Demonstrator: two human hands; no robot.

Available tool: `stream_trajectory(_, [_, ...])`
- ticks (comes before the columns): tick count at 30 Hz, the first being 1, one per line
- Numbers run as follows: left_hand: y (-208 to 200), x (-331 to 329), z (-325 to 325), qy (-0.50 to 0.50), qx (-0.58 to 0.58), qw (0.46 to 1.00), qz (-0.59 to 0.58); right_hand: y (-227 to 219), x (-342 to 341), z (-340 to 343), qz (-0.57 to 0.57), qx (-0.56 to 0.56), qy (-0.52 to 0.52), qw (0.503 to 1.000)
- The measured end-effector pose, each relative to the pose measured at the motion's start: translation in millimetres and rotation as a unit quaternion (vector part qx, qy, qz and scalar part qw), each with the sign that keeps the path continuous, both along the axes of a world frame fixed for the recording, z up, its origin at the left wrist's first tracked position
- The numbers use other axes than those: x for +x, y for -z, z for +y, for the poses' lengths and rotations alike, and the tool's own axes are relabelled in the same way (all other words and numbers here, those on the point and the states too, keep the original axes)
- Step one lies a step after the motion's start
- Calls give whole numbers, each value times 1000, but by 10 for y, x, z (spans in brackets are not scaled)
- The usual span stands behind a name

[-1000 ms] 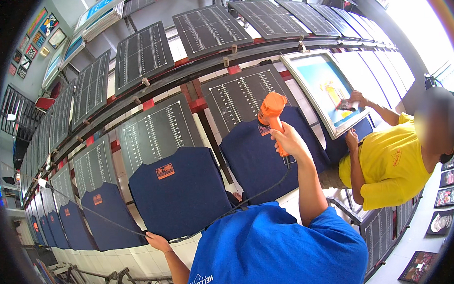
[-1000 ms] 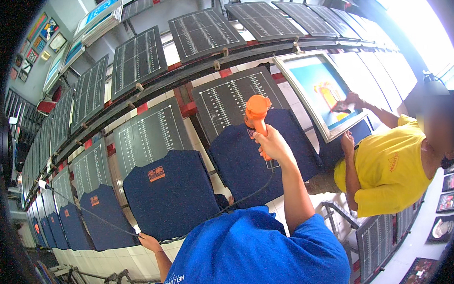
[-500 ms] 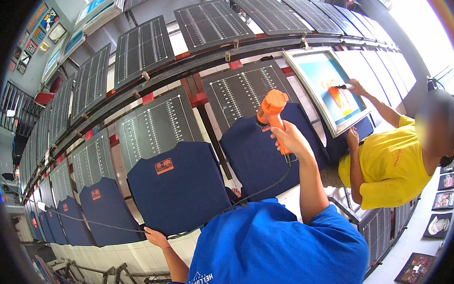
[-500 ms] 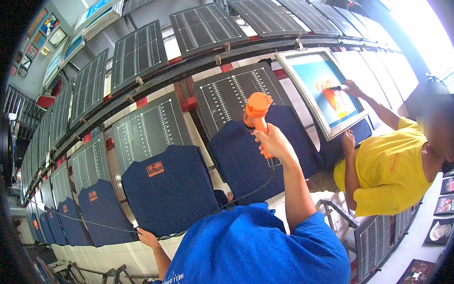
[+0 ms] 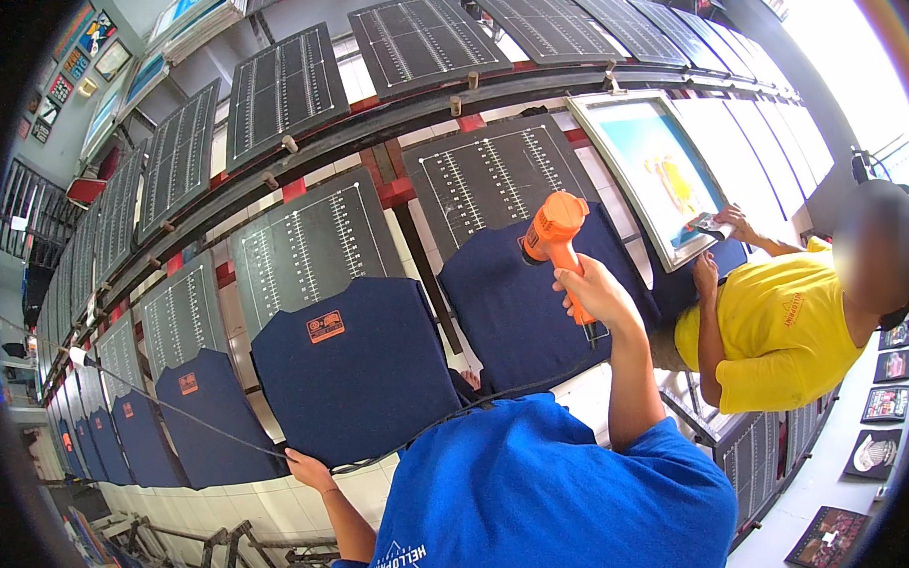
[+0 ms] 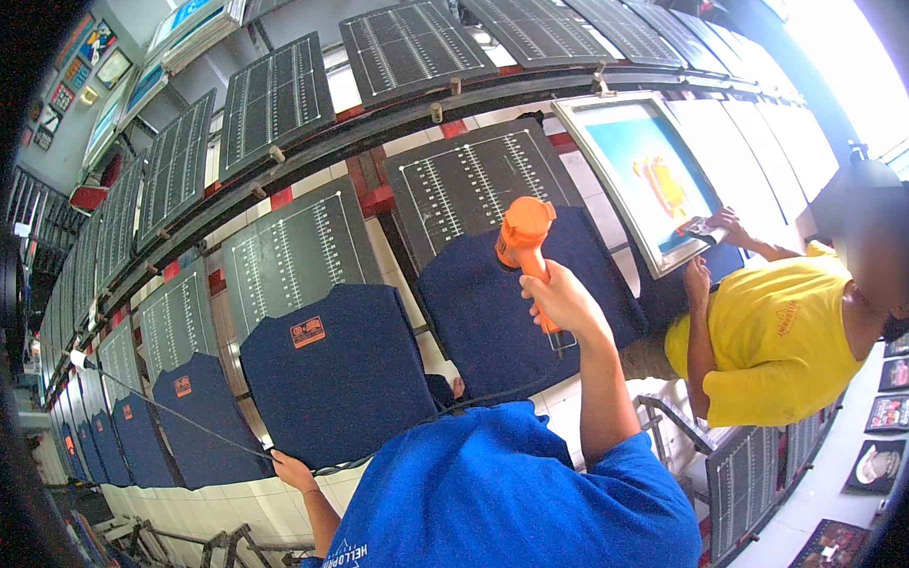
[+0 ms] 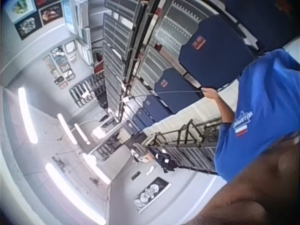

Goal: The person prepares navy blue t-shirts on a multi-platen printing press, uses a heat gun to dry ink on a shirt, and checks the alignment of garments on the boards.

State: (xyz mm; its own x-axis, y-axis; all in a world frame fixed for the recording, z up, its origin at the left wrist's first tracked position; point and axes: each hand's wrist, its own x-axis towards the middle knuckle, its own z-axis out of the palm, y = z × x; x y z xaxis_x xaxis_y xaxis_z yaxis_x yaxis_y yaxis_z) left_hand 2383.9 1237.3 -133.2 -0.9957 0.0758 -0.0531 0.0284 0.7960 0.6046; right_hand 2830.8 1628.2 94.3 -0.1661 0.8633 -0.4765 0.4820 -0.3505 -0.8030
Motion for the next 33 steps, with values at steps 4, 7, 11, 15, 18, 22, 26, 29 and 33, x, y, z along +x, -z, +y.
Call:
stream_trajectory(4, [38, -36, -24, -1, 0, 1000, -3, 116, -34, 142, 19, 26, 19, 999])
stream_trajectory(7, [73, -48, -33, 5, 5, 1000, -5, 151, -73, 238, 45, 53, 41, 997])
stream_trajectory(11, [78, -44, -53, -1, 7, 1000, -2, 120, -59, 192, 47, 38, 41, 997])
stream_trajectory(15, [37, -7, -8, -7, 2, 1000, 6, 30, 49, 16, 23, -2, 37, 999])
stream_trajectory(18, [41, -16, -13, -10, 5, 1000, 0, 59, 63, 32, 34, 19, 46, 998])
stream_trajectory(22, [72, -44, -29, -6, -2, 1000, -1, 172, 27, 209, 44, 57, 60, 996])
stream_trajectory(26, [76, -33, -20, 3, 15, 1000, -2, 173, 21, 238, 47, 55, 72, 995])
stream_trajectory(29, [73, -28, -35, 2, 15, 1000, -5, 125, 102, 114, 39, 31, 66, 997])
stream_trajectory(33, [106, -58, -53, -1, -6, 1000, 4, 136, 187, 36, 32, 29, 71, 997])
